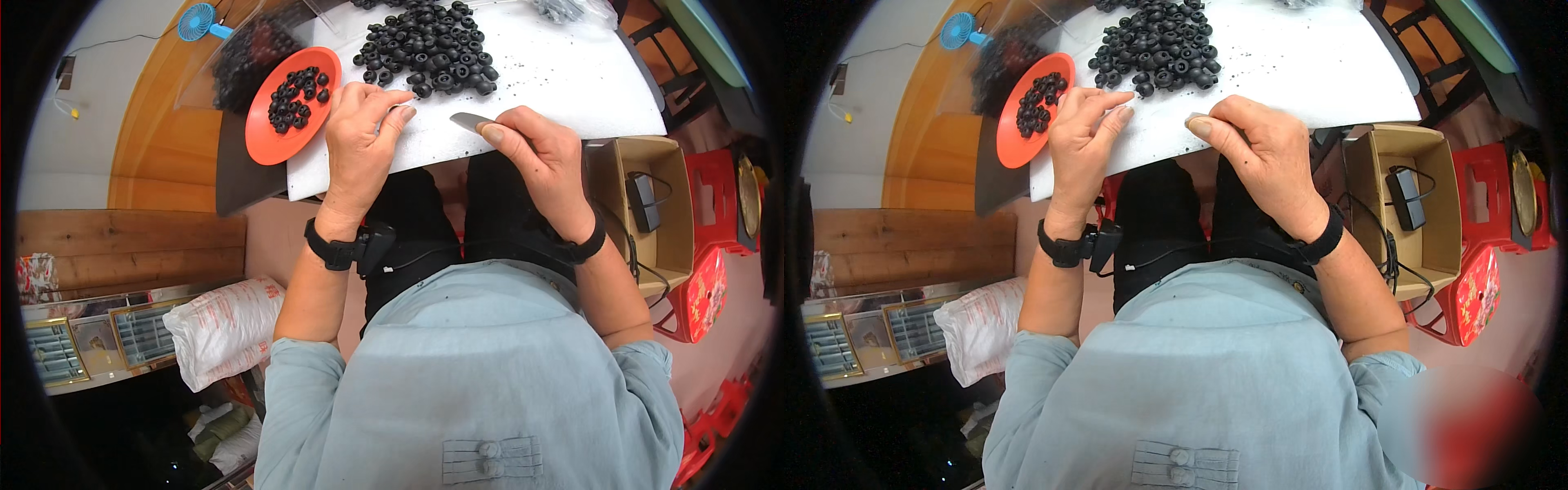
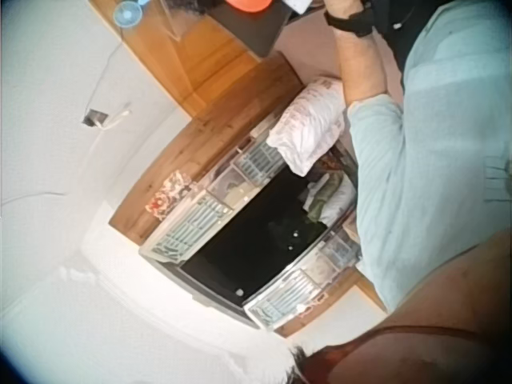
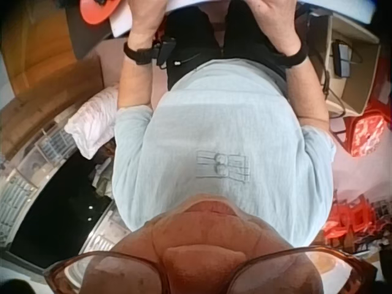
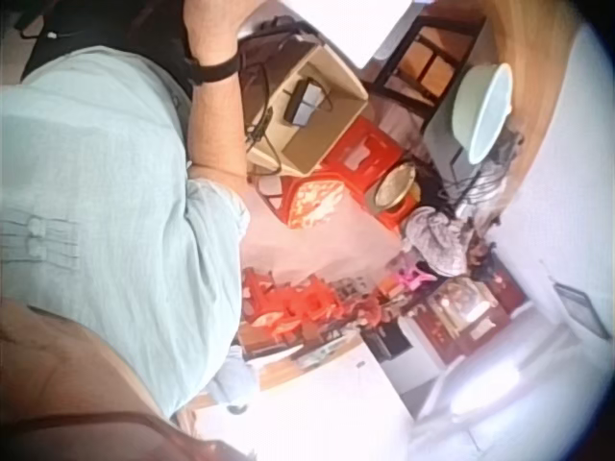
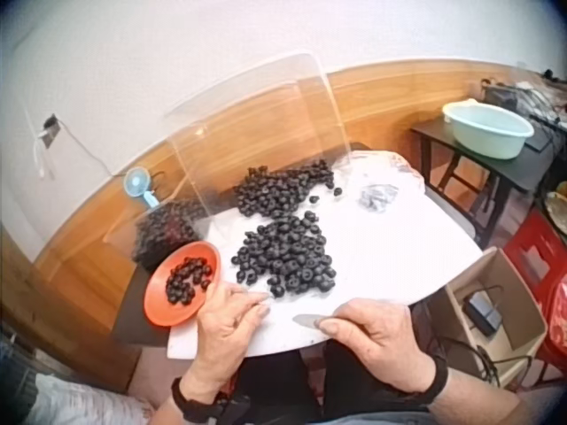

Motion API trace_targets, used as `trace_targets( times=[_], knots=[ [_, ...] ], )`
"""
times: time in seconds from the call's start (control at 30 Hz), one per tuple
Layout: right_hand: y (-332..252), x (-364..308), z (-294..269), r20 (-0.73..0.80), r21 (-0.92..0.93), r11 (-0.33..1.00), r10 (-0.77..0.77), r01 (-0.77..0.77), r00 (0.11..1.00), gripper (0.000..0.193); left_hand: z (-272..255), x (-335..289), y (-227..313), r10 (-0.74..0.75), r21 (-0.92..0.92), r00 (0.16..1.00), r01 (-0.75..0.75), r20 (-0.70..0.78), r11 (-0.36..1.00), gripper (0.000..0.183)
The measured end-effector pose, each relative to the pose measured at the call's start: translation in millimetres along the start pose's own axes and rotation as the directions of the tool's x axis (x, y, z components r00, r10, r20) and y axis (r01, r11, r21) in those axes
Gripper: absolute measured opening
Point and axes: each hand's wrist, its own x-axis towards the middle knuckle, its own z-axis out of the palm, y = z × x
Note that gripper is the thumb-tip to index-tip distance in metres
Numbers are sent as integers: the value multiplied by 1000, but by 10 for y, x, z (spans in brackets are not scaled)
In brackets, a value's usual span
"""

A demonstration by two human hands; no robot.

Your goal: Peeling or trimming small black seeds or fruit using a small knife.

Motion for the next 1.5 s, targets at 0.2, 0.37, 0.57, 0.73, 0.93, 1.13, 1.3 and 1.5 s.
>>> trace_targets(
  times=[0.2, 0.37, 0.57, 0.73, 0.93, 1.13, 1.3, 1.5],
  knots=[
    [9, -8, 19, -5, 13, 1000, -11, 11, 1000, 24, 41, -38, -39, -147, -71, 985, 141, -85, 987, 22],
    [25, -16, 23, -6, 2, 1000, -12, 12, 1000, 26, -18, -66, -94, -128, 100, 984, 140, -121, 985, 22],
    [24, -10, 19, -9, -3, 1000, -25, 25, 1000, 25, -79, -97, -128, -213, 90, 975, 219, -69, 972, 25],
    [32, -2, 21, -8, -6, 999, -39, 39, 999, 24, -70, -74, -7, -145, -66, 989, 143, -21, 987, 25],
    [1, -12, 23, -12, 0, 1000, -30, 30, 999, 25, -71, -59, 14, -62, 20, 998, 62, -31, 998, 25],
    [16, -10, 21, -8, -43, 998, -45, 45, 999, 27, -44, -24, -20, 70, 219, 997, -76, 33, 973, 21],
    [5, 2, 18, 7, -52, 998, -30, 30, 1000, 27, -37, 21, -34, 76, 215, 995, -88, 66, 973, 18],
    [-47, 30, -21, 11, -30, 1000, -6, 7, 1000, 26, -64, -58, 110, -281, -494, 948, 319, 151, 809, 23]
  ],
)
